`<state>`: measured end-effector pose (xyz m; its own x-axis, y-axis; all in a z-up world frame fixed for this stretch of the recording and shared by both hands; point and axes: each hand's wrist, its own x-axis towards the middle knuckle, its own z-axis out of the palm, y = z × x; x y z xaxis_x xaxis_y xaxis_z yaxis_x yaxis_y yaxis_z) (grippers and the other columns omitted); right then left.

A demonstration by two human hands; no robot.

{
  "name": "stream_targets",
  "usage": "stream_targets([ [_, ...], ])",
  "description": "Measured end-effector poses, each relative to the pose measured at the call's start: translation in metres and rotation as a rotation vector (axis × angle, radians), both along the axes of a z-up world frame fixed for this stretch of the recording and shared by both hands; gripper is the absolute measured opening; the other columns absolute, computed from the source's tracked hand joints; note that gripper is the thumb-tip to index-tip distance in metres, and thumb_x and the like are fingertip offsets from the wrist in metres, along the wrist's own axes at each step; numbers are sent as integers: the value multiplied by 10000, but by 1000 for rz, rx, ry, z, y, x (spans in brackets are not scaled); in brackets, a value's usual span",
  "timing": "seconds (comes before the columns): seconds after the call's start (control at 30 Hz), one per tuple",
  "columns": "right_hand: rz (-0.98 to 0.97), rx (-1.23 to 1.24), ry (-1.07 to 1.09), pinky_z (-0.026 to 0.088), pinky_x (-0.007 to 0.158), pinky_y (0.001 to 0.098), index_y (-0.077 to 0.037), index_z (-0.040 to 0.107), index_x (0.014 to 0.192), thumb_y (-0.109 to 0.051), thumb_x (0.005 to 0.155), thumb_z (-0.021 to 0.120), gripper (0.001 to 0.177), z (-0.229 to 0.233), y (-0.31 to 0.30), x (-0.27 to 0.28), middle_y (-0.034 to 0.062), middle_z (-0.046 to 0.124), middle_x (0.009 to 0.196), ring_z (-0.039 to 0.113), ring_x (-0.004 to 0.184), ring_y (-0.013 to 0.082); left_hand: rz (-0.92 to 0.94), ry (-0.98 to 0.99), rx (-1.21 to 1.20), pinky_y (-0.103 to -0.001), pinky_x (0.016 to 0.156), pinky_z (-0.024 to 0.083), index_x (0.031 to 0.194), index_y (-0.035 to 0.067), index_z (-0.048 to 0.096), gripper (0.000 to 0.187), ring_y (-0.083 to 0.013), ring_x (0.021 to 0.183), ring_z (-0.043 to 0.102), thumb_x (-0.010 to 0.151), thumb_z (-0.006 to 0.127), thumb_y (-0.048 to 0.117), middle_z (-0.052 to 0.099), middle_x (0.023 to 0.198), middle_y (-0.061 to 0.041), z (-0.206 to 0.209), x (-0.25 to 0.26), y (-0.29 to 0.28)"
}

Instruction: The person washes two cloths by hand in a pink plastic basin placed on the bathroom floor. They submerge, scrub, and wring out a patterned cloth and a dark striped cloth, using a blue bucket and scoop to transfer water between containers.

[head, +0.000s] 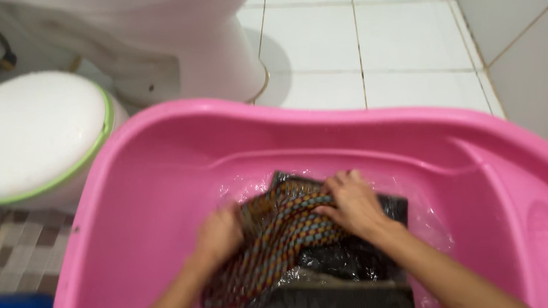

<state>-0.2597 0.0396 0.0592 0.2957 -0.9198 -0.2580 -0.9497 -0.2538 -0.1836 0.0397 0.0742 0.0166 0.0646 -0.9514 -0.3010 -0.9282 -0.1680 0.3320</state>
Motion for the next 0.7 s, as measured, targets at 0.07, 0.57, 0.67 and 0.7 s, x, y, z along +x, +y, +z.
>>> stream_targets([
  [0.07, 14, -134, 50, 427, 1132, 479, -123, 558, 1248, -498, 860, 709, 561, 0, 22, -21, 112, 549, 1386, 496, 1301, 311, 113, 54, -179, -480, 861, 609, 1071, 106, 706, 189, -350, 932, 746, 967, 575, 195, 757, 1034, -188, 5, 22, 0],
  [0.57, -252, 644, -191, 326, 1173, 629, -196, 574, 1474, -714, 959, 521, 733, -30, -64, -18, 171, 558, 1506, 526, 1389, 377, 334, 252, 35, -542, 972, 524, 1264, 124, 643, 305, -392, 1103, 650, 1049, 537, 313, 700, 1172, -203, -25, 14, -13],
  [0.67, -121, 594, -114, 307, 1210, 611, -220, 688, 1345, -579, 824, 768, 638, -29, -42, -36, 154, 593, 1484, 498, 1389, 359, 409, 641, 52, -473, 972, 527, 1206, 82, 678, 290, -312, 1071, 689, 988, 574, 244, 759, 1128, -172, 20, 38, -13],
  [0.7, -199, 461, -116, 293, 1204, 638, -231, 679, 1333, -548, 814, 781, 617, -17, -36, -35, 123, 614, 1453, 523, 1367, 333, 379, 626, -7, -444, 985, 504, 1176, 80, 708, 280, -298, 1073, 689, 974, 582, 227, 777, 1107, -177, 41, 39, -9],
])
